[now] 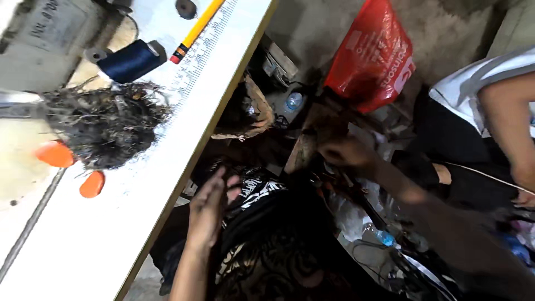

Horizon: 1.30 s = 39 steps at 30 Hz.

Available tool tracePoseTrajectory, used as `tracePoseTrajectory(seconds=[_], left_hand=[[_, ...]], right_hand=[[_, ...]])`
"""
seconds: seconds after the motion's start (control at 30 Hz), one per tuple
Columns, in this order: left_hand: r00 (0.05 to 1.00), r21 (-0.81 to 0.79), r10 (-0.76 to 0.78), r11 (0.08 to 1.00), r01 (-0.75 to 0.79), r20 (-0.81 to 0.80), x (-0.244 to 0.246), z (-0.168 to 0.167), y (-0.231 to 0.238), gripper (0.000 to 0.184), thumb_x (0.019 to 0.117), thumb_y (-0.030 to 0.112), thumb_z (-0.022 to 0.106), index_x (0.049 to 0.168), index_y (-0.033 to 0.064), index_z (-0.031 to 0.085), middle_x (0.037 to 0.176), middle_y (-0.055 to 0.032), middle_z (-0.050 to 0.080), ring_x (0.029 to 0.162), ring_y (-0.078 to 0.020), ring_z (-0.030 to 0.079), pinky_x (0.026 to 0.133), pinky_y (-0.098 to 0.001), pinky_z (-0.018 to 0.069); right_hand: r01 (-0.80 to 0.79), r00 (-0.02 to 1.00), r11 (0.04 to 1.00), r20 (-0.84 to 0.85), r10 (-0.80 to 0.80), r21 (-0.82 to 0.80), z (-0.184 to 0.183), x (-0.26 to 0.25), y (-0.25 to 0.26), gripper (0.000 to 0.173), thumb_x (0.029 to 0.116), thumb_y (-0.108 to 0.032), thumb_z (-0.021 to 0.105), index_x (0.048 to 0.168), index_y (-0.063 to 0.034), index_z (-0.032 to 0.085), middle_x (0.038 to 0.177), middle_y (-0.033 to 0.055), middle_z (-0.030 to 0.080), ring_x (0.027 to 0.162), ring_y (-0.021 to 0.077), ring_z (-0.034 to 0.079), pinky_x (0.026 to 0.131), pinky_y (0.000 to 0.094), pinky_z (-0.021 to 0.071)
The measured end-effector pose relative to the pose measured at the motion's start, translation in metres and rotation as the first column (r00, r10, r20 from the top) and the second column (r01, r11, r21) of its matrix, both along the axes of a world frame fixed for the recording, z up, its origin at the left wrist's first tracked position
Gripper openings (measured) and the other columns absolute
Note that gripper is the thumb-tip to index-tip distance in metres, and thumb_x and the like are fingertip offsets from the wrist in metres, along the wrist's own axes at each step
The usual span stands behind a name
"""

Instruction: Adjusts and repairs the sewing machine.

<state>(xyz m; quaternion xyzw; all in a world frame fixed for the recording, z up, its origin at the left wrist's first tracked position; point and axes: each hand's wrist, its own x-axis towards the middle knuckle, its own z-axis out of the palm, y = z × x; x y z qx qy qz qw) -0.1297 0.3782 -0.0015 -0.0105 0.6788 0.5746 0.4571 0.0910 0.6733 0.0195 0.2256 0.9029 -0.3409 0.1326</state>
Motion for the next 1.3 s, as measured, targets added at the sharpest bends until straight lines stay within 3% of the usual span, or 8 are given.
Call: tracePoseTrajectory(seconds=[0.1, 0.23, 0.37, 0.53, 0.77, 0.93, 1.1, 1.3], left_hand=[[0.92, -0.031, -0.195, 0.98, 0.196, -0.34, 0.03, 0.001, -0.062, 0.031, 0.0995, 0.004, 0.055, 0.127, -0.007, 0.065, 0.119, -0.0114, 0.074, 0.107, -0.0193, 0.073, 0.096, -0.0358, 0.0604], [0.486, -0.41, -0.562, 0.825, 0.389, -0.67, 0.069, -0.012, -0.141, 0.035, 0.1021, 0.029, 0.055, 0.131, 0.0181, 0.072, 0.143, -0.0035, 0.063, 0.136, -0.0245, 0.056, 0.115, -0.0552, 0.0393], [0.627, -0.358, -0.565, 0.825, 0.437, -0.536, 0.091, -0.004, -0.198, 0.047, 0.103, 0.025, 0.053, 0.15, 0.0192, 0.055, 0.163, -0.0074, 0.04, 0.15, -0.029, 0.037, 0.122, -0.0576, 0.0283], [0.598, -0.44, -0.381, 0.897, 0.052, -0.706, 0.132, -0.005, -0.211, 0.027, 0.0997, 0.012, 0.057, 0.115, -0.0016, 0.075, 0.115, -0.0177, 0.074, 0.11, -0.0358, 0.07, 0.102, -0.0558, 0.0509], [0.817, -0.759, -0.356, 0.635, -0.144, -0.453, 0.074, -0.023, -0.19, 0.04, 0.0967, 0.01, 0.059, 0.137, 0.0106, 0.063, 0.13, -0.0208, 0.066, 0.108, -0.043, 0.069, 0.087, -0.0644, 0.0543], [0.628, -0.405, -0.52, 0.852, 0.333, -0.578, 0.059, 0.034, -0.185, 0.034, 0.1028, 0.018, 0.057, 0.134, 0.0104, 0.068, 0.138, -0.0151, 0.064, 0.133, -0.0312, 0.057, 0.115, -0.0494, 0.0424], [0.324, -0.193, -0.136, 0.969, -0.151, -0.936, -0.022, 0.14, -0.208, 0.025, 0.103, 0.019, 0.058, 0.11, 0.0051, 0.077, 0.097, -0.0096, 0.075, 0.088, -0.0187, 0.073, 0.081, -0.0403, 0.0601], [0.421, -0.3, -0.118, 0.868, -0.397, -0.899, -0.159, 0.139, -0.233, 0.019, 0.1, 0.017, 0.066, 0.109, 0.004, 0.077, 0.101, -0.0137, 0.075, 0.091, -0.025, 0.072, 0.088, -0.0507, 0.0568]], right_hand=[[0.074, 0.872, 0.995, 0.48, -0.099, 0.071, -0.043, 0.064, -0.044, 0.053, 0.102, -0.028, 0.06, 0.151, -0.0135, 0.049, 0.14, 0.0237, 0.059, 0.117, 0.0465, 0.063, 0.094, 0.0657, 0.0522], [0.007, 0.902, 0.955, 0.41, -0.135, 0.298, -0.069, 0.073, -0.082, 0.053, 0.096, -0.013, 0.067, 0.147, -0.0066, 0.055, 0.145, 0.0251, 0.056, 0.128, 0.05, 0.056, 0.101, 0.0653, 0.0478], [-0.037, 0.868, 0.956, 0.484, -0.113, 0.29, -0.076, 0.069, -0.075, 0.068, 0.0951, -0.026, 0.07, 0.155, -0.0067, 0.043, 0.15, 0.0286, 0.048, 0.133, 0.0515, 0.05, 0.103, 0.0678, 0.0449], [-0.107, 0.775, 0.993, 0.622, 0.113, -0.047, -0.025, 0.047, -0.071, 0.048, 0.1053, -0.026, 0.055, 0.143, 0.0033, 0.052, 0.14, 0.0296, 0.056, 0.129, 0.0449, 0.055, 0.108, 0.0614, 0.0415], [-0.073, 0.946, 0.996, -0.321, 0.051, -0.057, 0.036, 0.071, -0.08, 0.033, 0.1054, -0.01, 0.05, 0.119, 0.0191, 0.056, 0.105, 0.0256, 0.069, 0.096, 0.024, 0.071, 0.089, 0.0403, 0.0586], [-0.124, 0.812, 0.951, -0.579, -0.067, -0.284, 0.124, -0.055, -0.115, 0.041, 0.1128, -0.026, 0.031, 0.141, 0.0021, 0.043, 0.084, -0.0074, 0.063, 0.065, 0.0019, 0.063, 0.06, 0.0266, 0.0596], [-0.417, 0.89, 0.75, -0.061, 0.453, -0.513, 0.176, -0.196, -0.168, 0.054, 0.0995, -0.027, 0.056, 0.15, -0.013, 0.044, 0.102, -0.0004, 0.064, 0.071, 0.0083, 0.063, 0.061, 0.0271, 0.0568], [-0.594, 0.686, 0.565, 0.006, 0.727, -0.572, 0.163, -0.323, -0.209, 0.044, 0.0945, -0.004, 0.067, 0.137, -0.005, 0.056, 0.118, 0.0067, 0.07, 0.095, 0.0093, 0.069, 0.084, 0.0248, 0.0571]])
